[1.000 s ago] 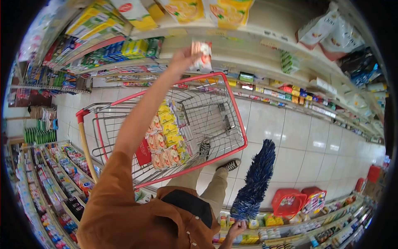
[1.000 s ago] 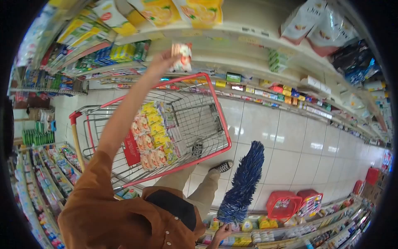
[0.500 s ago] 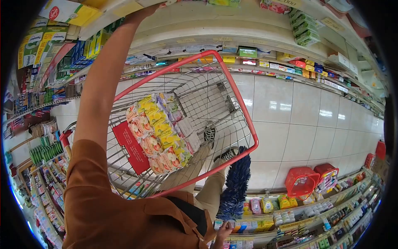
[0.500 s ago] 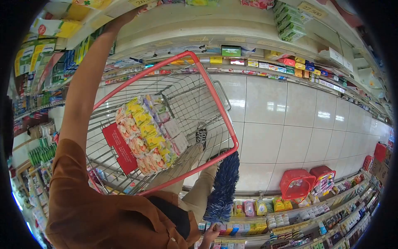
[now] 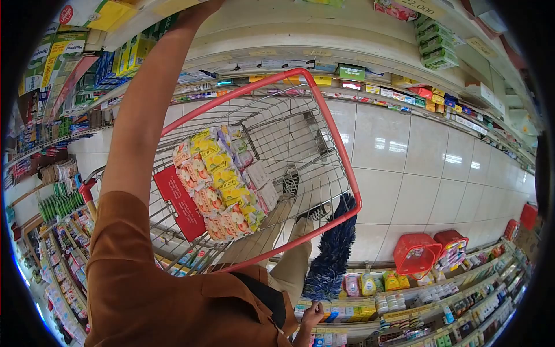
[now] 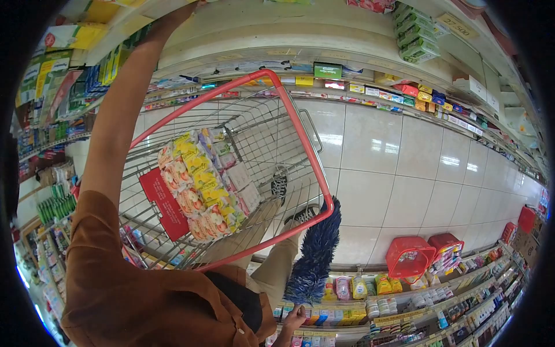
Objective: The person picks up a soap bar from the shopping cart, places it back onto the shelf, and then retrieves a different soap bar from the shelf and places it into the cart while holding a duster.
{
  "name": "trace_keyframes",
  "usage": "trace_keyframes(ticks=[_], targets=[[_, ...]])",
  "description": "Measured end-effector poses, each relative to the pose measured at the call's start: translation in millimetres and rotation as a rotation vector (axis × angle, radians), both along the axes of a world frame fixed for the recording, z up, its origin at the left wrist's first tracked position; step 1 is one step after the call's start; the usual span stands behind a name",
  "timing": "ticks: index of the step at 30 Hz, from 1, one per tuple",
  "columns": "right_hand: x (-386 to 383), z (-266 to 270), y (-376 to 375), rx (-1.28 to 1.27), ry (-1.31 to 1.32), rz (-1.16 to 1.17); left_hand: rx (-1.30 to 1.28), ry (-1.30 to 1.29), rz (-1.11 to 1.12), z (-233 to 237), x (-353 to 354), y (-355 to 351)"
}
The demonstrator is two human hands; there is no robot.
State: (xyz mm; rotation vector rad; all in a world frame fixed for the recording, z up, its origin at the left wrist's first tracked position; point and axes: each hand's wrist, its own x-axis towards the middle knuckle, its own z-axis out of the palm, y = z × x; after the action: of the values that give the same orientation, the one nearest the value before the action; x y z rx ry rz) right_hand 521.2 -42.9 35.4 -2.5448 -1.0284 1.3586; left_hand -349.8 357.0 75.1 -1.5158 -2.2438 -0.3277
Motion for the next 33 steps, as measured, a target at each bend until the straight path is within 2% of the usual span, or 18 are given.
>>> trace_keyframes(ticks=[3, 5, 8, 11, 13, 16, 17, 20, 23, 26, 29, 33], targets=[[33.2, -22.7, -21.5, 0.027, 0.025, 0.034, 0.006, 0.029, 0.004, 1.4, 2.3, -2.3], [28.9, -19.9, -16.0, 0.029, 0.048, 0.052, 0.004, 0.047, 0.008, 2.1, 3.3, -4.1], [17.5, -13.5, -4.9, -0.051, -0.056, 0.095, 0.007, 0.057, 0.018, 1.7, 4.1, -5.8], [23.2, -23.8, -11.1, 0.023, -0.099, 0.134, 0.007, 0.065, 0.037, 0.8, 5.5, -9.3], [25.5, -20.2, -5.2, -0.079, -0.104, 0.13, -0.005, 0.05, 0.048, 1.4, 9.5, -13.7], [28.6, -20.4, -2.9, -0.113, -0.081, 0.12, -0.005, -0.087, 0.073, 1.6, 30.8, -34.7], [30.3, -23.1, -4.4, -0.104, -0.068, 0.115, 0.048, -0.348, 0.032, 8.6, 47.7, -44.3], [30.4, -30.4, -11.0, -0.009, -0.131, 0.14, -0.021, 0.106, 0.012, -3.0, 58.8, -79.4], [-3.1, -6.2, 19.2, -0.102, -0.043, 0.007, -0.052, -0.264, -0.009, -8.6, 30.3, -90.4], [6.8, -12.7, 17.3, -0.072, -0.06, 0.102, -0.165, -0.245, 0.087, 1.6, 22.9, -88.3], [4.3, -9.2, 23.6, -0.095, -0.028, 0.081, -0.325, -0.002, 0.033, 13.1, -7.6, -84.8], [-8.7, -4.6, 36.9, -0.108, -0.042, 0.118, -0.266, -0.137, 0.062, 26.5, -13.5, -74.8]])
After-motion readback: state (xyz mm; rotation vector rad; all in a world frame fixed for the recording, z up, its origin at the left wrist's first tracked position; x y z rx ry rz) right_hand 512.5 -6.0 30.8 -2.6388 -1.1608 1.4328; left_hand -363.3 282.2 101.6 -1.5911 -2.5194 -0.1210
